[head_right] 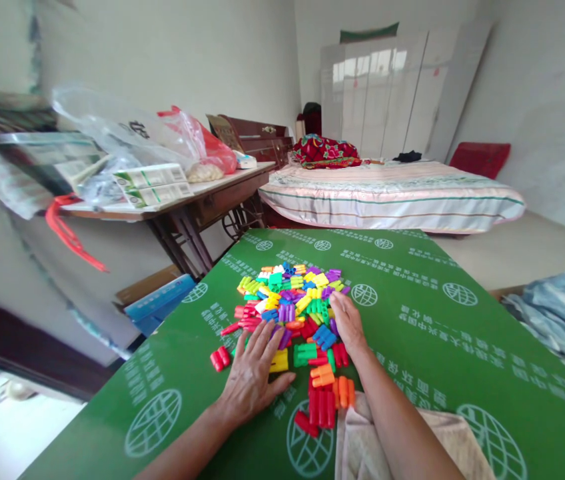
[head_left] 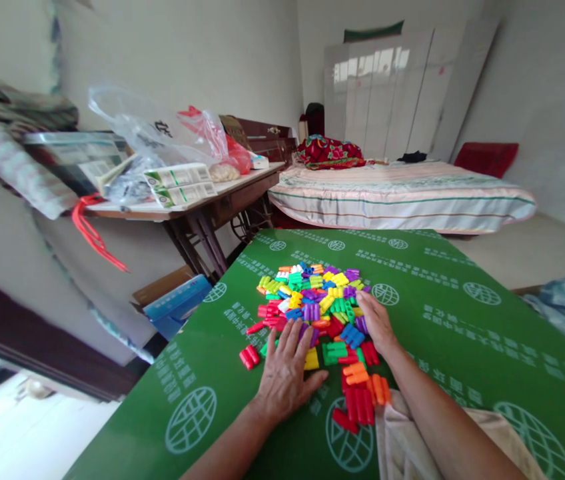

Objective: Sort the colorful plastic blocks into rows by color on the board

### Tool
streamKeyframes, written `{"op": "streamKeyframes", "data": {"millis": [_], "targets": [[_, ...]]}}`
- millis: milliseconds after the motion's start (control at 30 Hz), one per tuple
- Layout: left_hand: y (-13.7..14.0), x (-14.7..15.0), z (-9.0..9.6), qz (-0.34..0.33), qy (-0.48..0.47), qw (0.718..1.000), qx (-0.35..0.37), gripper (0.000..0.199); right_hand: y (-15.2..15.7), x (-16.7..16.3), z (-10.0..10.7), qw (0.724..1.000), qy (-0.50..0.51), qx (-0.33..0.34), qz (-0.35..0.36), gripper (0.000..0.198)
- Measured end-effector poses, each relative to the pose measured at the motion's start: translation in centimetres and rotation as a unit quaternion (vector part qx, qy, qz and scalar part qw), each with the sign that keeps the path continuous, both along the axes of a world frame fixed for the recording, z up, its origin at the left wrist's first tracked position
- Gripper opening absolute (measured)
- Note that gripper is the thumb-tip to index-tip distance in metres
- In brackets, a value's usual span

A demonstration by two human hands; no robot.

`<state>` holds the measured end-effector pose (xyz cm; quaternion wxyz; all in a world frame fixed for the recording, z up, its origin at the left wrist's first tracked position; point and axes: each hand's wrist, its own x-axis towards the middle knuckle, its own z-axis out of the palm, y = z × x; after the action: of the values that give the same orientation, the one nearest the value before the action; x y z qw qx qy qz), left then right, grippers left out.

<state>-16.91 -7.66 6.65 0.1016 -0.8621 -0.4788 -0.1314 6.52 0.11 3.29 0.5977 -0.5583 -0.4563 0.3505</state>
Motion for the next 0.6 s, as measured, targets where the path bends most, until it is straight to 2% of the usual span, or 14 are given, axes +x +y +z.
{"op": "streamKeyframes", "data": {"millis": [67, 133, 233, 400, 600], "targets": [[-1.8, 0.7, 0.2, -0.046, -0.009, 0.999, 0.008, 0.074, -0.1, 0.2, 0.0, 0.999, 0.033, 0.006, -0.001, 0.053], [-3.5, 2.1, 0.2, -0.121, -0.012, 0.993, 0.005, 0.074, -0.2, 0.3, 0.0, 0.997, 0.082, 0.018, -0.002, 0.05], [-4.6, 4.6, 0.2, -0.192, -0.008, 0.981, -0.025, 0.068, -0.1, 0.3, -0.1, 0.986, 0.162, 0.027, -0.017, 0.045], [-2.8, 7.0, -0.2, -0.159, -0.023, 0.986, -0.033, 0.048, 0.0, 0.3, -0.3, 0.977, 0.209, 0.028, -0.023, 0.043], [-0.4, 6.2, -0.8, -0.108, -0.056, 0.993, -0.002, 0.044, 0.1, 0.2, -0.7, 0.971, 0.234, 0.029, -0.031, 0.043]]}}
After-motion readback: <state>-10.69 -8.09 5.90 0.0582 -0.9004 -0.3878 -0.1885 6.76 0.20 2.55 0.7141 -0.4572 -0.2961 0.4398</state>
